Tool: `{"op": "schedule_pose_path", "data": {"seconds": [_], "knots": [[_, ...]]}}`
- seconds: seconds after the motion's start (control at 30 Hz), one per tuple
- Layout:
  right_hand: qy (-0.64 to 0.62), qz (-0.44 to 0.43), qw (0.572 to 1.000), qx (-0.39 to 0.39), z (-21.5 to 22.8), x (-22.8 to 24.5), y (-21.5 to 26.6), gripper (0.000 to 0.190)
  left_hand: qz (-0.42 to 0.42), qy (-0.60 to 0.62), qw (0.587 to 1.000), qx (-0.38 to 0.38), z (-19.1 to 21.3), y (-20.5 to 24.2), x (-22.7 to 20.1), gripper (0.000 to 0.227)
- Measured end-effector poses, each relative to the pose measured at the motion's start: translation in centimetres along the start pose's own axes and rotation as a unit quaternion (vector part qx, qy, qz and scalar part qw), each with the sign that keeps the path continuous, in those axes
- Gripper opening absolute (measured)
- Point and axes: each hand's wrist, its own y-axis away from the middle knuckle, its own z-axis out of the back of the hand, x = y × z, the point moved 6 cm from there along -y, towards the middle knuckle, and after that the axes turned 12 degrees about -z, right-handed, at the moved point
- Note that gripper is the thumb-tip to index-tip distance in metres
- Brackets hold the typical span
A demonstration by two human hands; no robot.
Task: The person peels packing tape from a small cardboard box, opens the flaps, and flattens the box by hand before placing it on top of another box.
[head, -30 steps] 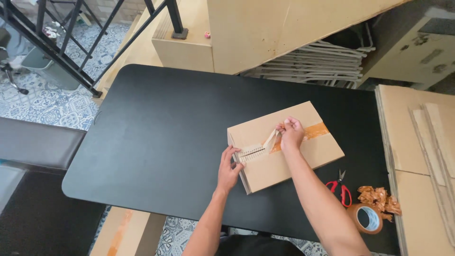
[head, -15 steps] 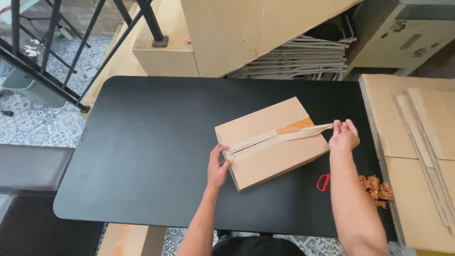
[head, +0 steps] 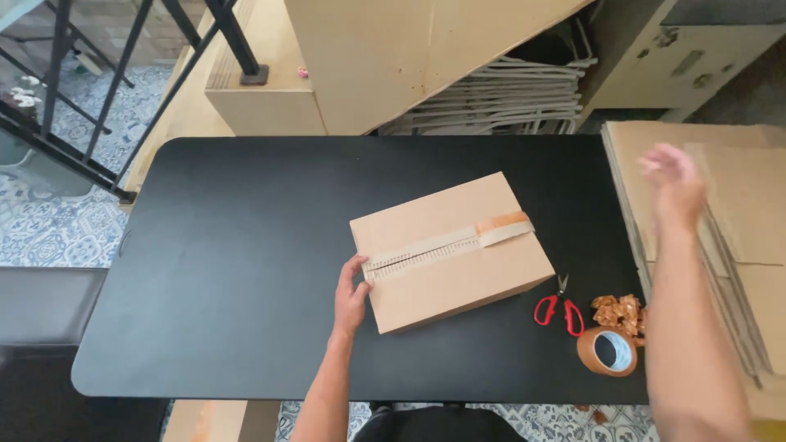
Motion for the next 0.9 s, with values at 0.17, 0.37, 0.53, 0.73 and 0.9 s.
{"op": "schedule_pose_path", "data": {"seconds": [0.17, 0.37, 0.53, 0.73, 0.9], "knots": [[0.166, 0.179, 0.921, 0.304, -10.8, -3.5, 10.1, 0.043, 0.074, 0.017, 0.997, 0.021, -0.2, -0.4, -0.5, 0.056], [0.273, 0.278, 0.851, 0.354, -19.0, -8.7, 18.4, 0.064, 0.086, -0.015, 0.996, 0.036, 1.7, -1.8, -1.2, 0.055], [0.261, 0.307, 0.879, 0.256, -20.7, -7.1, 23.8, 0.050, 0.096, -0.093, 0.990, 0.047, 5.1, -2.9, -2.2, 0.056], [0.316, 0.292, 0.864, 0.262, -22.4, -6.5, 26.3, 0.045, -0.003, -0.480, 0.875, 0.065, 5.4, -5.3, -1.6, 0.041], [0.303, 0.317, 0.864, 0.249, -23.0, -5.5, 28.1, 0.032, -0.076, -0.499, 0.856, 0.110, -6.6, -5.3, -9.0, 0.047]]}}
